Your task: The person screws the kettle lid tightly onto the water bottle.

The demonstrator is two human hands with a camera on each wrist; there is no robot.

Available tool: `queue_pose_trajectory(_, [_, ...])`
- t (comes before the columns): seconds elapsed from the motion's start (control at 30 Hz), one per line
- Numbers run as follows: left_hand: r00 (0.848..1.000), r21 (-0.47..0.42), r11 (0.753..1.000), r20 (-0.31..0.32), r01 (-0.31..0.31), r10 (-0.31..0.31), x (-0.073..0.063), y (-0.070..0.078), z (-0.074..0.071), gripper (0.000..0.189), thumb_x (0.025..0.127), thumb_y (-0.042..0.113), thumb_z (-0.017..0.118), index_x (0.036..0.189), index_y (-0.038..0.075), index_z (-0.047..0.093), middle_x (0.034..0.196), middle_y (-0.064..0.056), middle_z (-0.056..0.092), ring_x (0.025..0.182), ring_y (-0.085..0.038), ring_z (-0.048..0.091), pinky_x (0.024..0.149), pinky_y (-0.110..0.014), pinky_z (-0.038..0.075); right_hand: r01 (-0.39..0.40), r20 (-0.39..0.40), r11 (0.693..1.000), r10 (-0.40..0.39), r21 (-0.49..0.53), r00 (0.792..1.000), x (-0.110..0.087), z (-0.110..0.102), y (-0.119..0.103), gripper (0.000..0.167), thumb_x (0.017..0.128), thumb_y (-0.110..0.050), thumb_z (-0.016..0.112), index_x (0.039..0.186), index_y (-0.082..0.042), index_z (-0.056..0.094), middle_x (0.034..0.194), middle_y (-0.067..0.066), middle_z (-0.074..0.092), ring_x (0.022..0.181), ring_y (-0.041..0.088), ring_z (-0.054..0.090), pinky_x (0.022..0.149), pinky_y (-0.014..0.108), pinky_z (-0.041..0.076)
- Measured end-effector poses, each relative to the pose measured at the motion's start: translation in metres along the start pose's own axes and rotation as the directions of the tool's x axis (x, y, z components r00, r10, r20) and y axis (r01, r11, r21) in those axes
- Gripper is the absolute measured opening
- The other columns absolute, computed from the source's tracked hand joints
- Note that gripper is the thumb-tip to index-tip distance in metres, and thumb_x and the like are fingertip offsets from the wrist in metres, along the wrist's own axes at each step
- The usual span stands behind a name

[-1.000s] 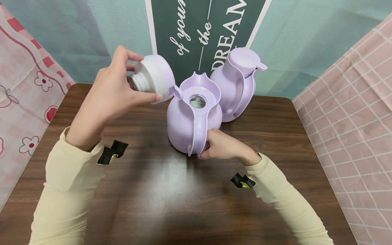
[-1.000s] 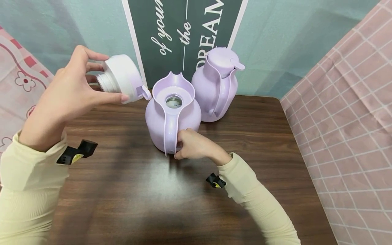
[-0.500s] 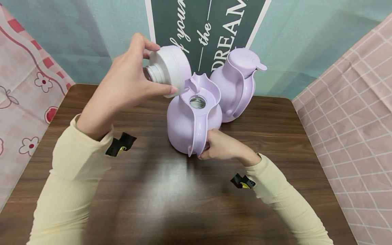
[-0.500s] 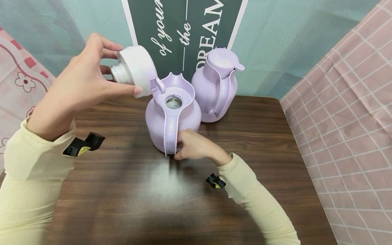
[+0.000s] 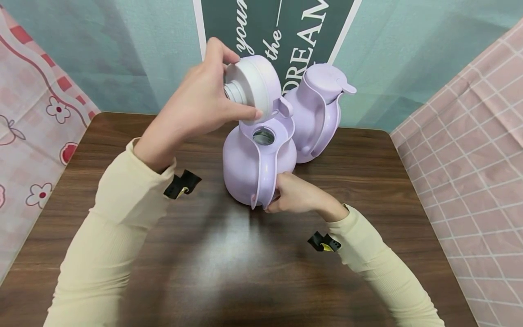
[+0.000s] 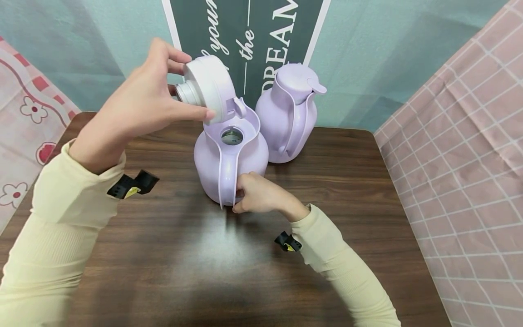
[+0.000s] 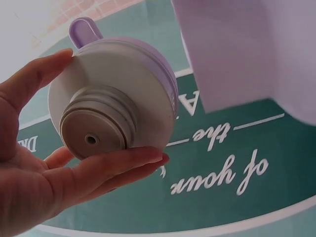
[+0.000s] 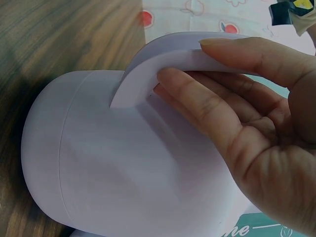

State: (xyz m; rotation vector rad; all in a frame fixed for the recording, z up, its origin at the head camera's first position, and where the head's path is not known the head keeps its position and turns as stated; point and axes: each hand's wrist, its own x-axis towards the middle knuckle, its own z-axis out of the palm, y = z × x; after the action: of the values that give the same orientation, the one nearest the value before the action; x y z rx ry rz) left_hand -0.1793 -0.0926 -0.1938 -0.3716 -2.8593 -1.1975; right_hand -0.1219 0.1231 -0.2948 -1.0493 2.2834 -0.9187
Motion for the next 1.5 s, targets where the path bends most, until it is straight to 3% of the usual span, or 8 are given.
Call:
queue_pose_trajectory(0.37, [0.984, -0.009, 0.996, 0.155, 0.086, -0.084, -0.011, 0.037, -0.003, 0.077, 0.067, 0.031, 0.078, 0.125, 0.013, 0.03, 0.127, -0.009, 0.048, 0.103, -0.019, 0.05, 0.083, -0.031, 0.039, -0.005, 0.02, 0.998, 0.004, 0.056, 1.0, 0.0, -0.001, 0.0, 0.03, 0.067, 0.004, 0.067, 0.095, -0.006, 0.067, 0.087, -0.001, 0.066, 0.076, 0.006, 0.056, 0.072, 0.029, 0.048])
queue_pose_trajectory(0.7, [0.971, -0.027, 0.99, 0.2, 0.136, -0.128, -0.004, 0.031, 0.009, 0.079, 0.067, 0.031, 0.079, 0.127, 0.014, 0.031, 0.127, -0.01, 0.049, 0.108, -0.021, 0.049, 0.086, -0.033, 0.038, -0.026, 0.016, 1.0, 0.026, 0.009, 1.0, 0.0, -0.001, 0.0, 0.029, 0.067, 0.001, 0.069, 0.094, -0.008, 0.069, 0.085, -0.005, 0.064, 0.077, 0.006, 0.054, 0.075, 0.037, 0.048])
queue_pose_trajectory(1.5, [0.956, 0.028, 0.993, 0.269, 0.117, -0.12, 0.0, 0.026, 0.019, 0.076, 0.069, 0.031, 0.077, 0.125, 0.011, 0.031, 0.119, -0.011, 0.051, 0.105, -0.023, 0.049, 0.086, -0.035, 0.039, -0.004, 0.014, 1.0, 0.004, 0.013, 1.0, -0.001, -0.002, 0.0, 0.026, 0.068, 0.0, 0.068, 0.092, -0.01, 0.07, 0.08, -0.004, 0.064, 0.073, 0.009, 0.051, 0.072, 0.034, 0.046])
